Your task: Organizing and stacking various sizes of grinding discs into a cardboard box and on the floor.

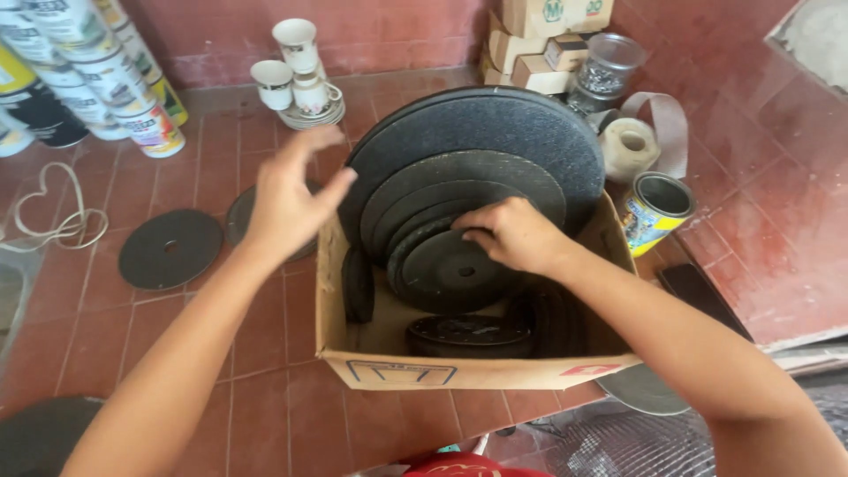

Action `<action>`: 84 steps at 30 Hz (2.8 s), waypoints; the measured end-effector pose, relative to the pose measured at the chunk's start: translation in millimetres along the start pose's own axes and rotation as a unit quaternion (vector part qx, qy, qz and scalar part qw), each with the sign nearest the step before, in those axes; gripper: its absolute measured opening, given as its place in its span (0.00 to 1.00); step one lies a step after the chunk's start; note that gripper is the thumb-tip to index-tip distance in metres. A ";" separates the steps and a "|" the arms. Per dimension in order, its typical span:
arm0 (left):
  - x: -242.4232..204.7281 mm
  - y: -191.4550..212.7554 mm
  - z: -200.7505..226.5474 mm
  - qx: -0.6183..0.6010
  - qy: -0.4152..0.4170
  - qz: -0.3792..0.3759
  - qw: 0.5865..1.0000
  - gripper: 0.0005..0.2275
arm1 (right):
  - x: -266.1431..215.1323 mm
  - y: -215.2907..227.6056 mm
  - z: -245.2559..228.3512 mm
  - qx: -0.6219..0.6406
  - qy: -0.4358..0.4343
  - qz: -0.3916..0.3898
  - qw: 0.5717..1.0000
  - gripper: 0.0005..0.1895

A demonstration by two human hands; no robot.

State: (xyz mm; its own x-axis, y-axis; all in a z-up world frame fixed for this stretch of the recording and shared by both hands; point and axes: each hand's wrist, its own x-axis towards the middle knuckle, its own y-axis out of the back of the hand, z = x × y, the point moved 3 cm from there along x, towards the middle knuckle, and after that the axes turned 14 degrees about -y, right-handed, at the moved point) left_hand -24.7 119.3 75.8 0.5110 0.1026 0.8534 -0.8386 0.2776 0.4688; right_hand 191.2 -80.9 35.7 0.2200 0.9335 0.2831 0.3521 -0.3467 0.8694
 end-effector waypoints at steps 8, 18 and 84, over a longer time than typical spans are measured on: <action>-36.6 -2.2 -146.5 0.115 0.105 0.092 0.984 0.15 | 1.0 -18.3 8.4 -0.112 0.051 0.039 0.992 0.02; -178.6 -38.5 -261.7 0.213 0.376 -0.233 0.871 0.23 | 5.3 -15.0 -7.6 -0.161 0.038 0.036 0.986 0.02; -6.7 6.1 73.4 0.291 -0.301 0.029 0.908 0.28 | -18.5 62.0 -7.1 0.191 -0.011 0.180 0.965 0.09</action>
State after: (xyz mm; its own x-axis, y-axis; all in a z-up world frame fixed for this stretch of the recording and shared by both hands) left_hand -47.0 50.2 89.7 0.4148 -0.4879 0.7680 -0.9076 -0.2822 0.3109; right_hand 202.5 -119.0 87.2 0.4087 0.7460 0.5258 0.5580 -0.6602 0.5029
